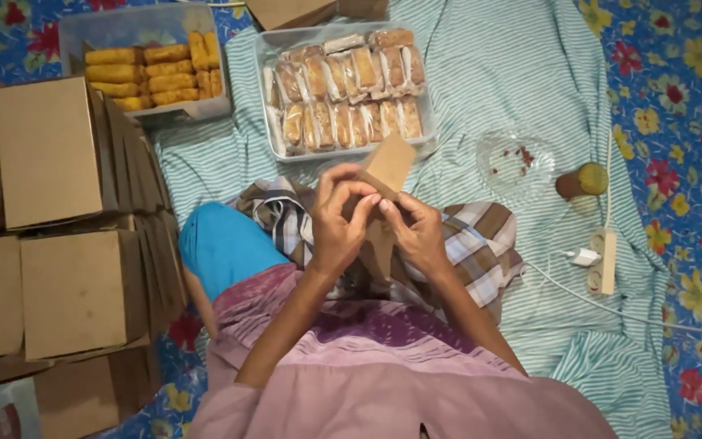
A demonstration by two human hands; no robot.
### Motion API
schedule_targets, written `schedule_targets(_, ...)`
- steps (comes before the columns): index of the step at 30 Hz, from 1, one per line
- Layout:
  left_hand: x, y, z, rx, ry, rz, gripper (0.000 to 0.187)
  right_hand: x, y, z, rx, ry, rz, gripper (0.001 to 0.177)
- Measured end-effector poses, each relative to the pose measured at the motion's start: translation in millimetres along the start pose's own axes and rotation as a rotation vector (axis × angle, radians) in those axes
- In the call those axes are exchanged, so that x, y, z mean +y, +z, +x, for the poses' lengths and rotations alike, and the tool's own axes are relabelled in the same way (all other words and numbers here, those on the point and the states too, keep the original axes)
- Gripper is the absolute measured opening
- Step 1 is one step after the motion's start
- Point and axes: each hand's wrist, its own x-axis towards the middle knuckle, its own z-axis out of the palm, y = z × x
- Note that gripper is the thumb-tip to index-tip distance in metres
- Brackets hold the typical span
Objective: Folding small cardboard boxes and placing individually wrapped food items inside them.
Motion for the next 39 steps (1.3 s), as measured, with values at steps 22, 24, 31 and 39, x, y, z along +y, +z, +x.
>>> schedule_targets(22,-6,2,-3,-0.031,-0.045,-0.006,0.011,-9,-9,2,-0.044,-0.032,-0.063,0.032)
schedule_targets(24,-6,2,-2,-0.026,-0.036,0.007,0.012,-3,-8,3,-0.054,-0.01,-0.053,0.033)
schedule_targets(31,-24,4,0,-0.015,-0.022,0.046,0.014,1,-4,7,-0.069,0.038,-0.028,0.027)
schedule_targets(39,-24,-10,4,-0.156,-0.108,-0.122,0.054,-10,2,13,-0.054,-0.019,-0.031,0.015)
